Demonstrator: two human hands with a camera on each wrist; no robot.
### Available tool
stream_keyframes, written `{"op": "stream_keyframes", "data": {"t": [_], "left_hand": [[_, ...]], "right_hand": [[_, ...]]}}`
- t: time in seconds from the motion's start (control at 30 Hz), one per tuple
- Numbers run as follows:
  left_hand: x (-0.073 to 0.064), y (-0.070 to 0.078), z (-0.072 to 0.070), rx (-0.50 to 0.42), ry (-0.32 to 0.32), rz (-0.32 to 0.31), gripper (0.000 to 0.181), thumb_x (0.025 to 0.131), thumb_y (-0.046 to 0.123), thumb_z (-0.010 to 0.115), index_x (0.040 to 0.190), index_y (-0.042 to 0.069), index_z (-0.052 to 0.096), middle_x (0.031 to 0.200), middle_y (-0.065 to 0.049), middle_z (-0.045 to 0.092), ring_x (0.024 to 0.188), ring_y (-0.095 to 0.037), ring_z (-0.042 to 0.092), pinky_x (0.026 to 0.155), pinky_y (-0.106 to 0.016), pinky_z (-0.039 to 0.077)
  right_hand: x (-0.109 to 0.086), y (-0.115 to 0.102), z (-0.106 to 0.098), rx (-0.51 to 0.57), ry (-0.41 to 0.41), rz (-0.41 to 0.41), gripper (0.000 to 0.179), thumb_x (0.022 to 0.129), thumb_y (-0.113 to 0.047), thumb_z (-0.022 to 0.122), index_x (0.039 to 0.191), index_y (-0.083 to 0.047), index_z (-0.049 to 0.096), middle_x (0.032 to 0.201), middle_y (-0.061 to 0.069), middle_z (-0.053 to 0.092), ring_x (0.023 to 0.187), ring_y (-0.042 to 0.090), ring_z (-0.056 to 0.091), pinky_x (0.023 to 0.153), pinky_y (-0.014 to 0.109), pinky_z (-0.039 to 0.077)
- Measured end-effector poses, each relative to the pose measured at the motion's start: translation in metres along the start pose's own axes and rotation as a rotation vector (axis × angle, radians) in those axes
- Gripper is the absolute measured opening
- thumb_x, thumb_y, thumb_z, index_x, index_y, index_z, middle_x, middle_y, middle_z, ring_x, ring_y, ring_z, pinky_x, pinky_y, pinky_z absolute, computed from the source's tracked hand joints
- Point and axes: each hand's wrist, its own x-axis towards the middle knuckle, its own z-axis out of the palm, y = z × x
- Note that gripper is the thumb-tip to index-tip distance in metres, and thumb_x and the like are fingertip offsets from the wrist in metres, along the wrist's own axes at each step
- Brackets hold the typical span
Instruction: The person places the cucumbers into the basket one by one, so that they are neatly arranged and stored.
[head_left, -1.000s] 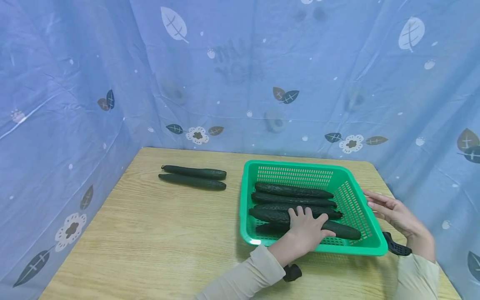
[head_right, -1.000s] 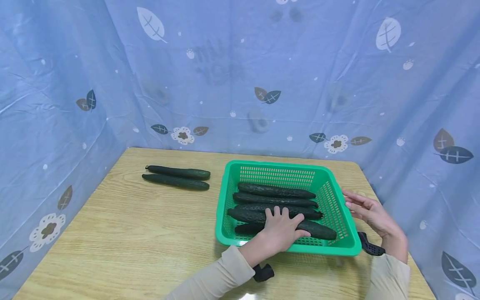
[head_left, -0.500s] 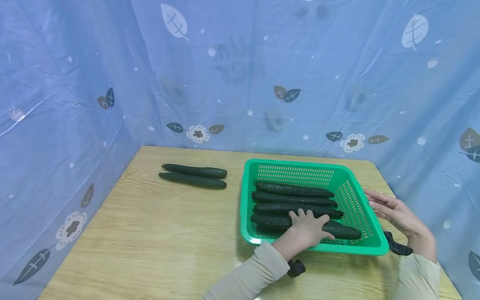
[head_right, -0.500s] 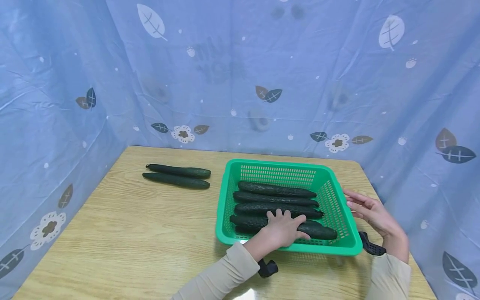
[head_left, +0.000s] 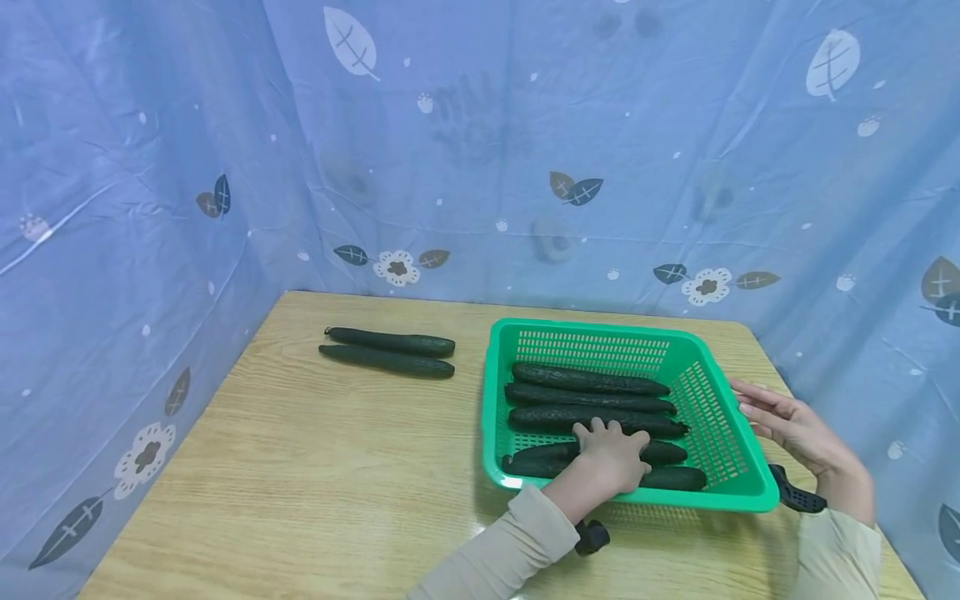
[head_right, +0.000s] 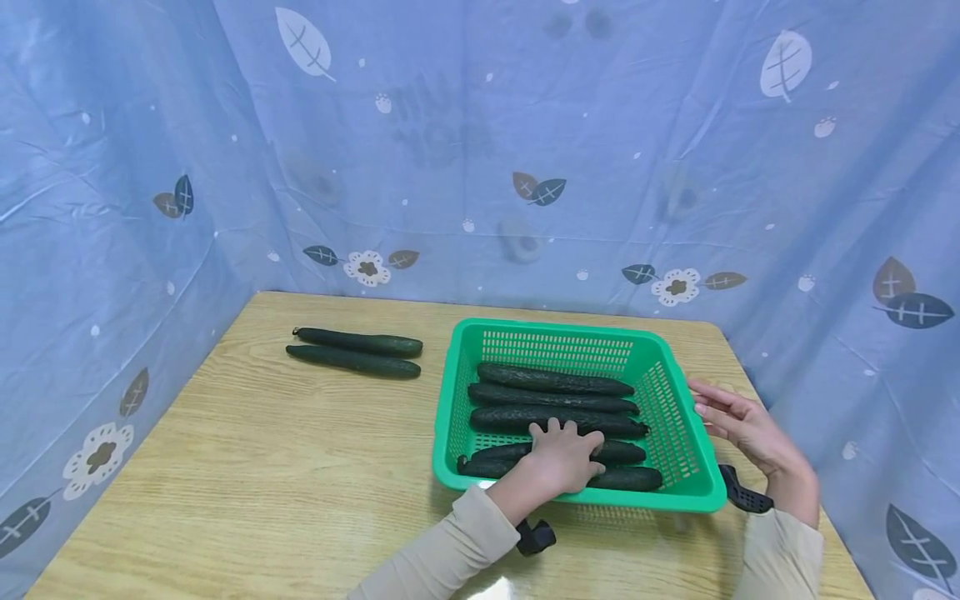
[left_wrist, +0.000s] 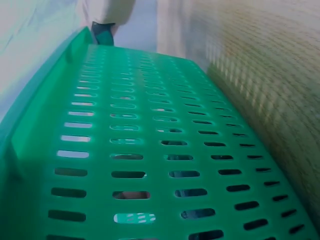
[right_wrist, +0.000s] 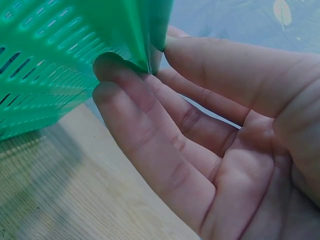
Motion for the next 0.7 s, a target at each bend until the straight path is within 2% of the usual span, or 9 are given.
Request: {"op": "stream_keyframes", "data": {"t": [0.17,0.3,0.57,0.7], "left_hand": [[-0.003,-0.004,0.004,0.03,0.078,0.02,0.037,0.093,0.056,0.035,0.13,0.051,0.038,0.13,0.01,0.046,0.123,-0.019,0.041,0.1,-0.043,0.032],[-0.007,-0.009,0.006,0.065,0.169,0.036,0.039,0.094,0.056,0.032,0.133,0.049,0.037,0.129,0.01,0.048,0.122,-0.02,0.043,0.1,-0.043,0.033],[-0.013,-0.025,0.01,0.107,0.38,0.093,0.033,0.095,0.053,0.037,0.122,0.039,0.049,0.11,0.007,0.056,0.104,-0.02,0.049,0.091,-0.042,0.037],[-0.018,-0.034,0.012,0.126,0.452,0.123,0.03,0.094,0.053,0.039,0.116,0.036,0.052,0.103,0.008,0.056,0.097,-0.018,0.049,0.087,-0.04,0.037]], "right_hand": [[-0.001,0.001,0.0,-0.01,-0.002,0.002,0.046,0.1,-0.002,0.036,0.145,-0.004,0.028,0.128,-0.025,0.048,0.111,-0.01,0.05,0.083,0.013,0.045],[-0.001,0.001,-0.001,-0.014,0.002,0.001,0.046,0.099,-0.002,0.036,0.145,-0.004,0.029,0.128,-0.026,0.047,0.111,-0.01,0.05,0.083,0.012,0.045],[0.0,0.001,-0.001,-0.013,-0.003,-0.017,0.046,0.099,0.0,0.035,0.145,-0.003,0.028,0.13,-0.026,0.047,0.111,-0.009,0.05,0.083,0.014,0.046],[0.0,0.003,-0.001,-0.018,-0.016,-0.022,0.047,0.099,0.0,0.034,0.145,-0.001,0.025,0.132,-0.026,0.045,0.113,-0.01,0.048,0.083,0.013,0.045]]}}
